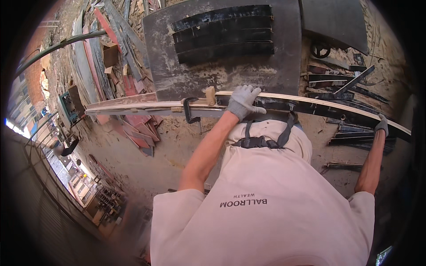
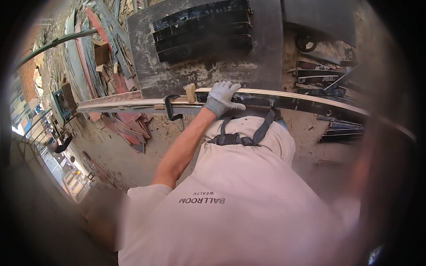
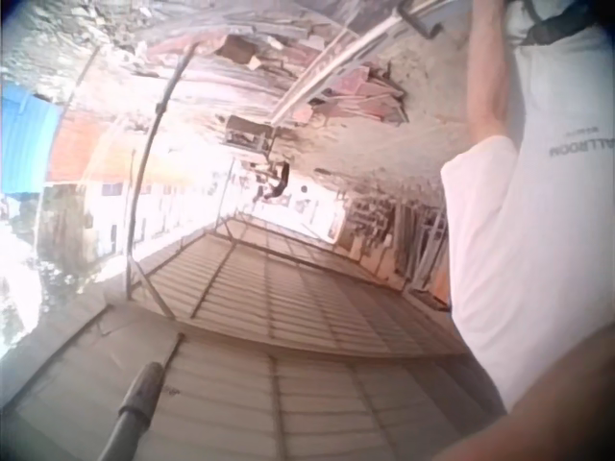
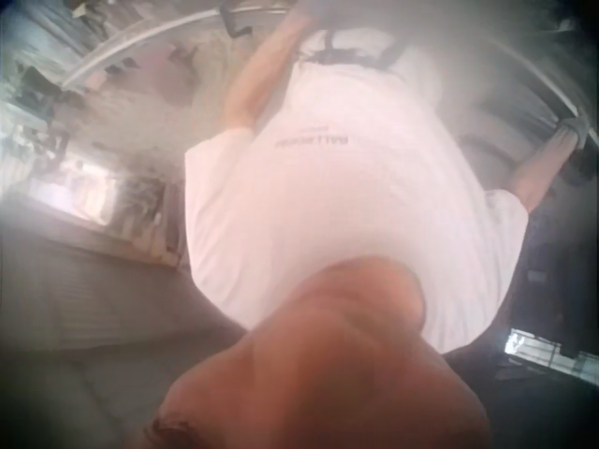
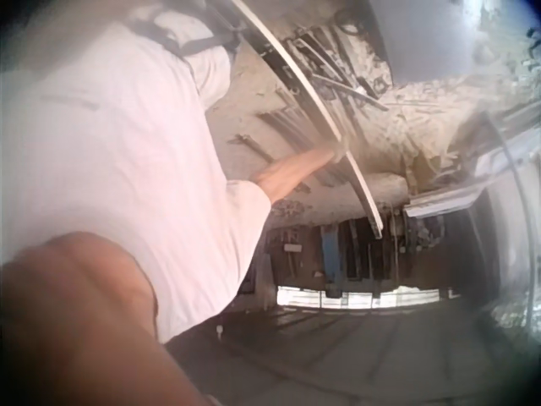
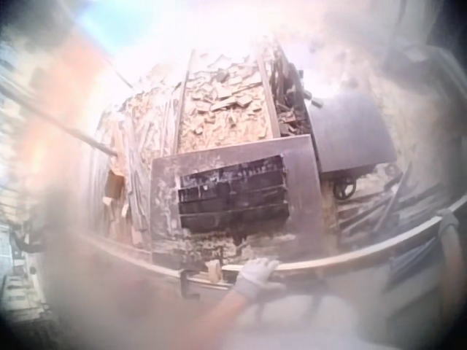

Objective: The person picks up long wooden strips from a pile and uses a table saw to cut them into shorter pieces. The person repeatedly positions each strip, cuts it, and collects the resulting pieces.

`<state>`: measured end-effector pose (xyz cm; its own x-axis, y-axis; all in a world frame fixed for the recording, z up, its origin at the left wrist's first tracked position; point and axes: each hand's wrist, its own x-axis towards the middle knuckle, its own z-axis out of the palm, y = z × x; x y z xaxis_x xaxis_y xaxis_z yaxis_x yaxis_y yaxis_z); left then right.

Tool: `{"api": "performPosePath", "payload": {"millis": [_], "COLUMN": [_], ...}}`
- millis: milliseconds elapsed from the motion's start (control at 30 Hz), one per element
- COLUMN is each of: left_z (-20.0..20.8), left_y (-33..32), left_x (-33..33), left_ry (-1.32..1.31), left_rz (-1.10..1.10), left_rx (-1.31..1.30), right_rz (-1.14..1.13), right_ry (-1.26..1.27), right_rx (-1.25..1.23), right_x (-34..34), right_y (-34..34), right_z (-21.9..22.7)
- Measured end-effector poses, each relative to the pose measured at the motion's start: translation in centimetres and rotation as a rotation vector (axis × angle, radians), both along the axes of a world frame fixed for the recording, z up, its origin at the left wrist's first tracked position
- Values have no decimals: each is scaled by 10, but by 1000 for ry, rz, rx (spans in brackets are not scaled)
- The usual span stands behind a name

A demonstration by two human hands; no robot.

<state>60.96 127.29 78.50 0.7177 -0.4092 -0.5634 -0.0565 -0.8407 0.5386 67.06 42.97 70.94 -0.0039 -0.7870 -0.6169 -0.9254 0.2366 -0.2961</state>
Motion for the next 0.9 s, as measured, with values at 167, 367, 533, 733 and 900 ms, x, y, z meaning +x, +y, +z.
{"api": "performPosePath", "payload": {"millis": [167,367,533,733,900], "left_z": [-9,-6,0,2,-20], "left_y": [10,8,13,5,-1], "left_x": [-22,-25,-36,-32,-50], "left_ry": [-191,-173,-167,-288,-367], "left_rz": [105,140,205,178,202], "left_rx": [-62,-87,-115,-99,-52], "right_rz": [-38,-84,-120,-162,-178], "right_ry": [28,42,58,67,42], "right_rx": [-48,-58,-59,-37,-9], "right_x": [8,-6,-22,-52,-76], "right_y": [19,32,36,38,33], "right_z": [2,-12,-26,-55,-77]}}
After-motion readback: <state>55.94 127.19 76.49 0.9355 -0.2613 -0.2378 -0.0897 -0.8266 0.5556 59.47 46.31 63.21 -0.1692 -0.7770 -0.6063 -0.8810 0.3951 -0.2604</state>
